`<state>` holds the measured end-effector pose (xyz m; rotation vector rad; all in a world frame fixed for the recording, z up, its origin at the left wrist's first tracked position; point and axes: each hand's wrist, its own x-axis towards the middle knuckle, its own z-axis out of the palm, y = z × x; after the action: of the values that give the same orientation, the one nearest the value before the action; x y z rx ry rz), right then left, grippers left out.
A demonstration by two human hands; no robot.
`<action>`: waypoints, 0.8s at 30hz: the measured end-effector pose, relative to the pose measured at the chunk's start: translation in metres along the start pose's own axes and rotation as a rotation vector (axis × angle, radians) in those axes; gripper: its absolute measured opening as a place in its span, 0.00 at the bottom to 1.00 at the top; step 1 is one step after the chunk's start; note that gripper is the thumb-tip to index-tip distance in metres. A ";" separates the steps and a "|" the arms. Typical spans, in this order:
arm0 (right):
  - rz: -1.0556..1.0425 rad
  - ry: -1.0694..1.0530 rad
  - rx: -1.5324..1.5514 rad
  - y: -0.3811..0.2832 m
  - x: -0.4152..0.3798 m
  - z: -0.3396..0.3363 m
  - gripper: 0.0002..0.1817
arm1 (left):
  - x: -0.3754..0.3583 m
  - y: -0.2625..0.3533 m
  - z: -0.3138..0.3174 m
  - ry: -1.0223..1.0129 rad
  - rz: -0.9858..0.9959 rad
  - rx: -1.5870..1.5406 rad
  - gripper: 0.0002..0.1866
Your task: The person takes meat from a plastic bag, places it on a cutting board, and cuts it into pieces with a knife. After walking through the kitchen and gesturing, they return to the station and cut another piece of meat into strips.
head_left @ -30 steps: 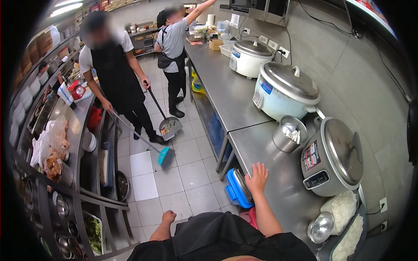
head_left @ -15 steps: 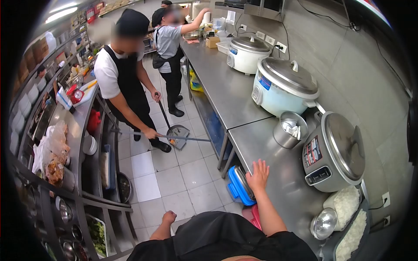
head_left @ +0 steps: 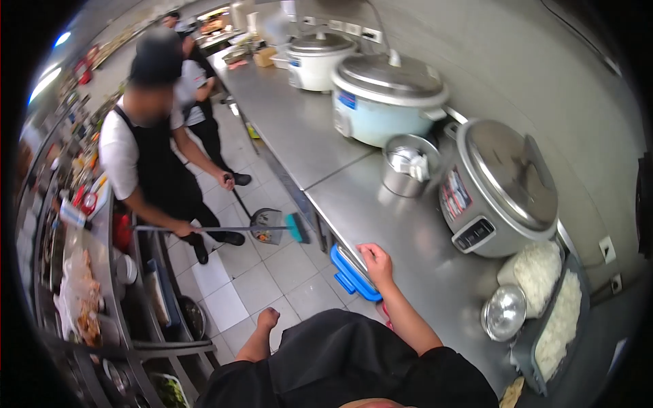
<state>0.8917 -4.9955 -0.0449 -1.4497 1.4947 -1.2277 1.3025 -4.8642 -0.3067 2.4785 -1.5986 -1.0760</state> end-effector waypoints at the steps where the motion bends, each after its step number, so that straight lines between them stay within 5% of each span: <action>1: 0.036 0.000 0.093 0.006 -0.005 -0.004 0.14 | 0.009 0.007 0.002 -0.030 0.009 -0.003 0.19; 8: 0.229 -0.092 0.110 0.022 -0.058 -0.051 0.21 | 0.070 0.059 0.011 -0.176 0.161 0.107 0.17; 10: 0.260 0.070 0.191 0.024 -0.075 -0.056 0.22 | 0.100 0.094 0.003 -0.217 0.313 0.236 0.17; 14: 0.341 0.215 0.195 0.012 -0.113 -0.077 0.23 | 0.152 0.151 0.003 -0.303 0.733 0.499 0.13; 16: 0.365 0.327 0.221 0.006 -0.136 -0.078 0.24 | 0.178 0.186 0.007 -0.309 1.357 1.149 0.11; 18: 0.397 0.441 0.249 0.008 -0.166 -0.074 0.23 | 0.191 0.215 0.016 -0.364 1.328 1.101 0.13; 21: 0.473 0.580 0.300 0.016 -0.218 -0.048 0.20 | 0.196 0.241 0.035 -0.385 1.606 1.151 0.10; 23: 0.677 0.544 0.089 0.053 -0.275 -0.018 0.17 | 0.172 0.252 0.038 -0.685 0.635 0.520 0.07; 24: 0.776 0.522 -0.109 0.087 -0.315 0.005 0.15 | 0.177 0.254 0.046 -0.706 0.672 0.548 0.07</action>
<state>0.9066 -4.6927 -0.1677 -0.4815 2.2071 -1.0554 1.1175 -5.1131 -0.3486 1.4984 -2.9495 -1.6105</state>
